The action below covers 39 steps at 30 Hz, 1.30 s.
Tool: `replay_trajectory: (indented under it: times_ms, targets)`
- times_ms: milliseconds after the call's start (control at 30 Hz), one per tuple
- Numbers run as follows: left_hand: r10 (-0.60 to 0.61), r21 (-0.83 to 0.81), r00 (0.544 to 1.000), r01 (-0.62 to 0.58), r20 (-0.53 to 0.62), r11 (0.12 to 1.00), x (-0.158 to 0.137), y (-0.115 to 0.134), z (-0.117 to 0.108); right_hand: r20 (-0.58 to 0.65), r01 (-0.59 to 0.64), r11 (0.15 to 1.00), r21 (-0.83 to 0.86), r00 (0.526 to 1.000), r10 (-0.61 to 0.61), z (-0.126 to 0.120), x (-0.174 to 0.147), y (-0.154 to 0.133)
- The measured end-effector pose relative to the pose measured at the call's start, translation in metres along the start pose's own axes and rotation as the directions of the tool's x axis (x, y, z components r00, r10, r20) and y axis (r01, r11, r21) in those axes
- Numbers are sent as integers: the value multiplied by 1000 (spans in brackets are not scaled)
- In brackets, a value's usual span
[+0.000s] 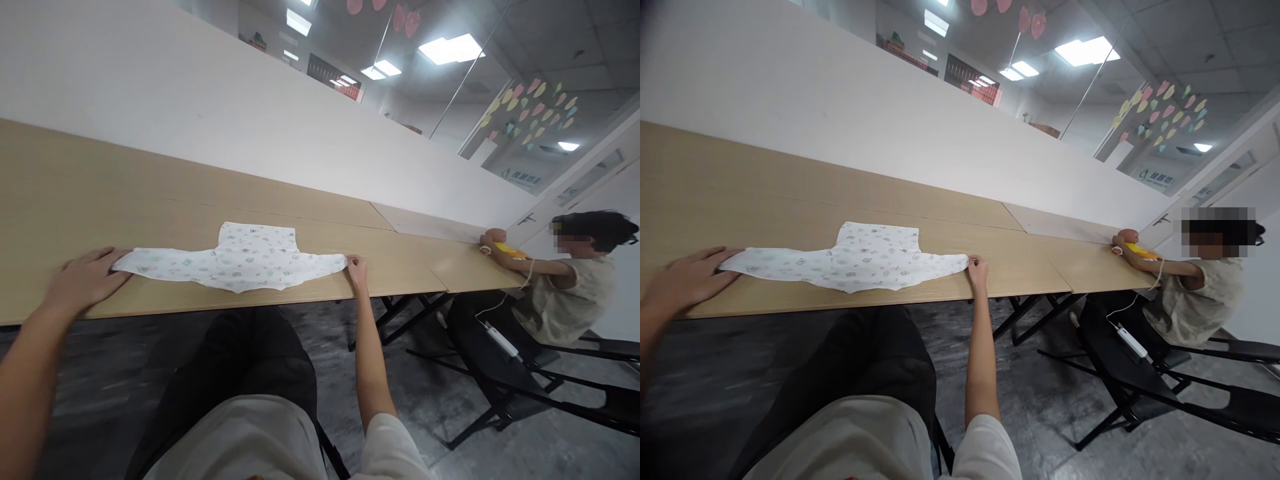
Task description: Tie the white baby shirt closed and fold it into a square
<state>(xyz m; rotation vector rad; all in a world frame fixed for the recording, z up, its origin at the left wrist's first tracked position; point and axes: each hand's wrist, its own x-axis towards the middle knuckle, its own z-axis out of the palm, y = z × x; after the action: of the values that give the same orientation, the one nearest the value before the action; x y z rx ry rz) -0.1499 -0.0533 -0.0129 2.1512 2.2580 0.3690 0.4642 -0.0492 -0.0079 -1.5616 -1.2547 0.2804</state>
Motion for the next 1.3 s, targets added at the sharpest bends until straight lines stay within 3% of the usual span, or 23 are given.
replay_trajectory:
  times_ms: [167,467,767,967,1300]
  targets:
    - [-3,7,1000,3,13,1000,-3,4,-5,22,-7,998,-60,1000,8,0,1,0]
    - [17,-17,1000,-17,-10,1000,4,-8,5,45,-1,997,-76,999,4,-2,-1,-2]
    - [15,-10,1000,-15,0,1000,0,-1,-1,41,1,998,-63,999,1,-1,1,1]
    - [40,-29,998,-42,-47,999,3,-8,6,20,-3,997,-76,1000,4,0,2,4]
    - [22,19,1000,-23,11,1000,1,-3,1,17,5,991,-133,1000,-3,2,-2,-6]
